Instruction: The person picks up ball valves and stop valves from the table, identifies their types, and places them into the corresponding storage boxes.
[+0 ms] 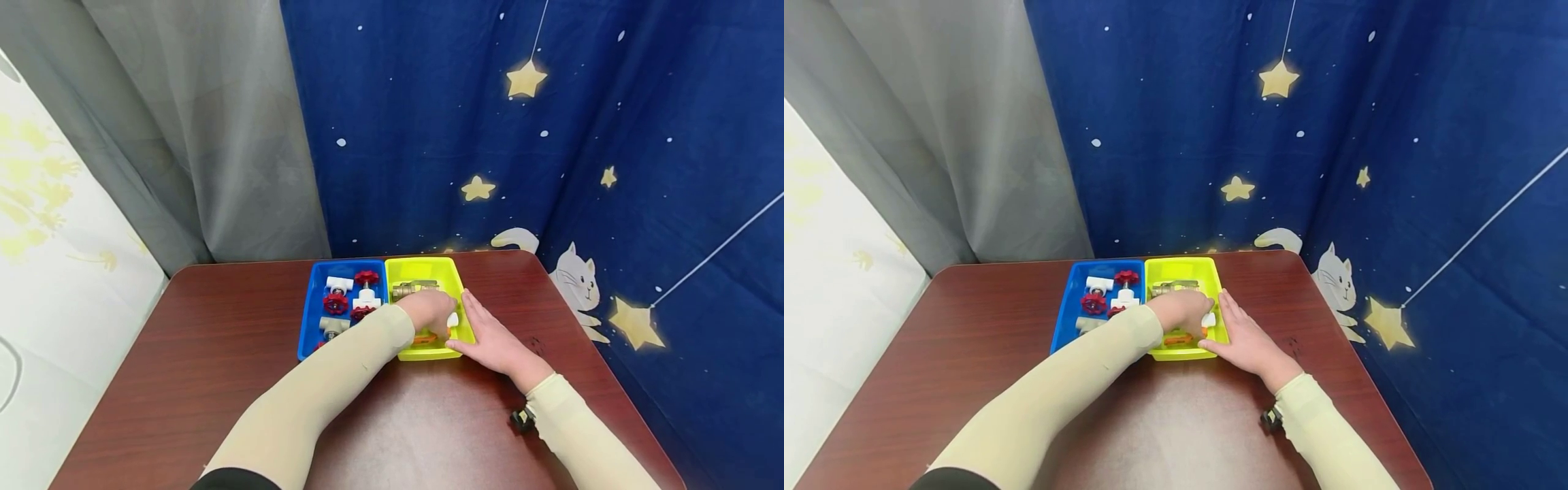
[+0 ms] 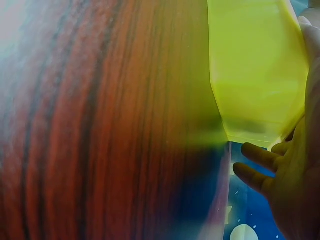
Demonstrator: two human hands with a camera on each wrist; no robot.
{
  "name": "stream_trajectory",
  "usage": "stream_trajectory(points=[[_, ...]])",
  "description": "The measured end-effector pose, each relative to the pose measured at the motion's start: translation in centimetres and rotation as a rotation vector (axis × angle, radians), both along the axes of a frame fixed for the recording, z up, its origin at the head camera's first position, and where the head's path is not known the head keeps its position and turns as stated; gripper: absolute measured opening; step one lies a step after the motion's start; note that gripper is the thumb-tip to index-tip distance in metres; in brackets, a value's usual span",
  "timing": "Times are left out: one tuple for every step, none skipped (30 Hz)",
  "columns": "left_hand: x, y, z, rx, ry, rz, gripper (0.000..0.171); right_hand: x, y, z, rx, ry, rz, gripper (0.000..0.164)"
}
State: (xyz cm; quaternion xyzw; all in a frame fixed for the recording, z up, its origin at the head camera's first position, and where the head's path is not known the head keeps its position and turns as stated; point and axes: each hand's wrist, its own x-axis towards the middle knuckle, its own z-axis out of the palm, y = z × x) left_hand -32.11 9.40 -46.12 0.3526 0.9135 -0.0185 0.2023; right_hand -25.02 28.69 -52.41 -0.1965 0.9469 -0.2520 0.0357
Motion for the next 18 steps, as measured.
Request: stream_trajectory(points=[[-0.02, -0.05, -0.04, 0.0, 0.0, 0.002, 0.084, 0.01, -0.01, 0.02, -0.001, -0.004, 0.0, 0.121], [-0.04, -0.1, -0.08, -0.001, 0.002, 0.002, 0.086, 0.01, -0.02, 0.03, 0.001, -0.006, -0.001, 0.12], [-0.05, -0.15, -0.12, -0.001, 0.005, 0.0, 0.087, 0.02, -0.03, 0.03, 0.002, -0.007, -0.001, 0.12], [-0.06, -0.18, -0.14, -0.003, 0.01, -0.004, 0.088, 0.03, -0.02, 0.05, 0.003, -0.008, -0.003, 0.12], [-0.06, -0.2, -0.16, -0.006, 0.016, -0.008, 0.089, 0.04, -0.01, 0.06, 0.003, -0.009, -0.004, 0.121], [-0.03, -0.24, -0.18, -0.007, 0.023, -0.013, 0.089, 0.04, 0.0, 0.06, 0.003, -0.009, -0.006, 0.121], [-0.01, -0.26, -0.17, -0.008, 0.026, -0.013, 0.09, 0.04, 0.01, 0.05, 0.003, -0.009, -0.006, 0.121], [0.02, -0.27, -0.15, -0.009, 0.029, -0.014, 0.09, 0.03, 0.0, 0.03, 0.003, -0.008, -0.007, 0.121], [0.06, -0.28, -0.13, -0.011, 0.033, -0.014, 0.091, 0.02, 0.01, 0.01, 0.001, -0.01, -0.008, 0.122], [0.11, -0.29, -0.11, -0.014, 0.036, -0.013, 0.091, 0.01, 0.0, -0.01, -0.001, -0.01, -0.008, 0.122], [0.16, -0.3, -0.08, -0.017, 0.04, -0.014, 0.092, 0.01, 0.0, -0.02, -0.004, -0.011, -0.009, 0.122], [0.2, -0.3, -0.08, -0.018, 0.043, -0.013, 0.093, -0.01, -0.01, -0.03, -0.006, -0.011, -0.009, 0.122], [0.23, -0.3, -0.08, -0.02, 0.045, -0.013, 0.094, -0.02, -0.02, -0.04, -0.006, -0.01, -0.009, 0.122], [0.25, -0.31, -0.11, -0.024, 0.049, -0.016, 0.095, -0.02, -0.03, -0.04, -0.006, -0.011, -0.009, 0.122], [0.26, -0.31, -0.15, -0.028, 0.051, -0.015, 0.095, -0.02, -0.03, -0.04, -0.005, -0.011, -0.009, 0.122], [0.26, -0.32, -0.18, -0.032, 0.053, -0.017, 0.096, -0.03, -0.04, -0.04, -0.004, -0.011, -0.009, 0.121], [0.25, -0.33, -0.22, -0.036, 0.056, -0.022, 0.096, -0.02, -0.04, -0.04, -0.002, -0.012, -0.009, 0.121], [0.24, -0.34, -0.26, -0.039, 0.058, -0.025, 0.097, -0.02, -0.06, -0.03, -0.001, -0.012, -0.008, 0.121]])
